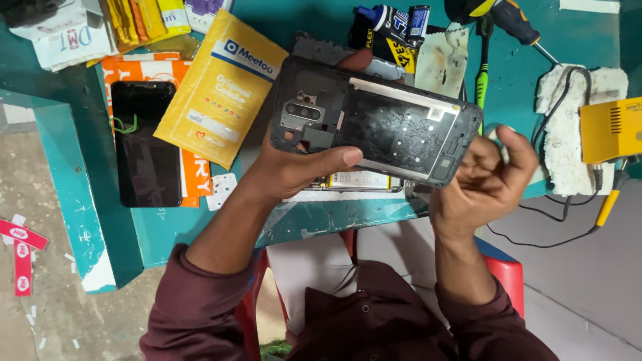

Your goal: The person handles a disassembled smartphone, removes a protective film from a new screen, and manipulates the phone's internal components and back cover. The person places the new screen aside and continues to work on the phone's chassis.

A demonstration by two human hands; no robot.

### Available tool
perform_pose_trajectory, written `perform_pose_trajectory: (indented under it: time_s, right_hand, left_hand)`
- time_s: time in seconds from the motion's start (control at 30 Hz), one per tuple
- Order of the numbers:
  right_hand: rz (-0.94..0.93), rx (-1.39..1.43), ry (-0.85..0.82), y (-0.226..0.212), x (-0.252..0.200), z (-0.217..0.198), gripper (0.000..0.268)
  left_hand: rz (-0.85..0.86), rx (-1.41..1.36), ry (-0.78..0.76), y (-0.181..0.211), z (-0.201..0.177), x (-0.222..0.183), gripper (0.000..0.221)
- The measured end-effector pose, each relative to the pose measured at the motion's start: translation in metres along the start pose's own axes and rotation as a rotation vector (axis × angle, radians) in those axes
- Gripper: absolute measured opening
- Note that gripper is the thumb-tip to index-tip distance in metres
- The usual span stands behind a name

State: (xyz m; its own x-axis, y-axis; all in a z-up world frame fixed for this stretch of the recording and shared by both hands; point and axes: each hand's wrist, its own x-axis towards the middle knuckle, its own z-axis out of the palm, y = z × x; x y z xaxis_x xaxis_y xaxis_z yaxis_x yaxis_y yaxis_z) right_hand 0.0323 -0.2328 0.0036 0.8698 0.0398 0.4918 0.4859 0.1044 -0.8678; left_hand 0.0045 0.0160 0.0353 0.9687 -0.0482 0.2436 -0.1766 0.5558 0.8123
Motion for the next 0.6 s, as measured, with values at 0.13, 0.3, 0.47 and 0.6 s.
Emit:
perform_pose_trajectory:
  time_s: [0.13,0.3,0.47,0.6]
  right_hand:
    - [0.212,0.28,-0.029,-0.003,-0.009,-0.008,0.06]
    - [0.489,0.622,0.026,-0.029,0.011,-0.013,0.056]
    - [0.481,0.52,-0.044,-0.031,0.016,-0.019,0.048]
    - [0.579,0.448,0.075,-0.025,0.023,-0.029,0.053]
  left_hand:
    - [0.056,0.157,-0.009,-0.004,-0.006,-0.002,0.075]
    - [0.035,0.146,0.026,-0.006,-0.006,-0.003,0.076]
    - [-0.029,0.151,0.028,-0.008,-0.005,-0.003,0.078]
    - [-0.104,0.36,0.043,-0.019,-0.012,-0.008,0.078]
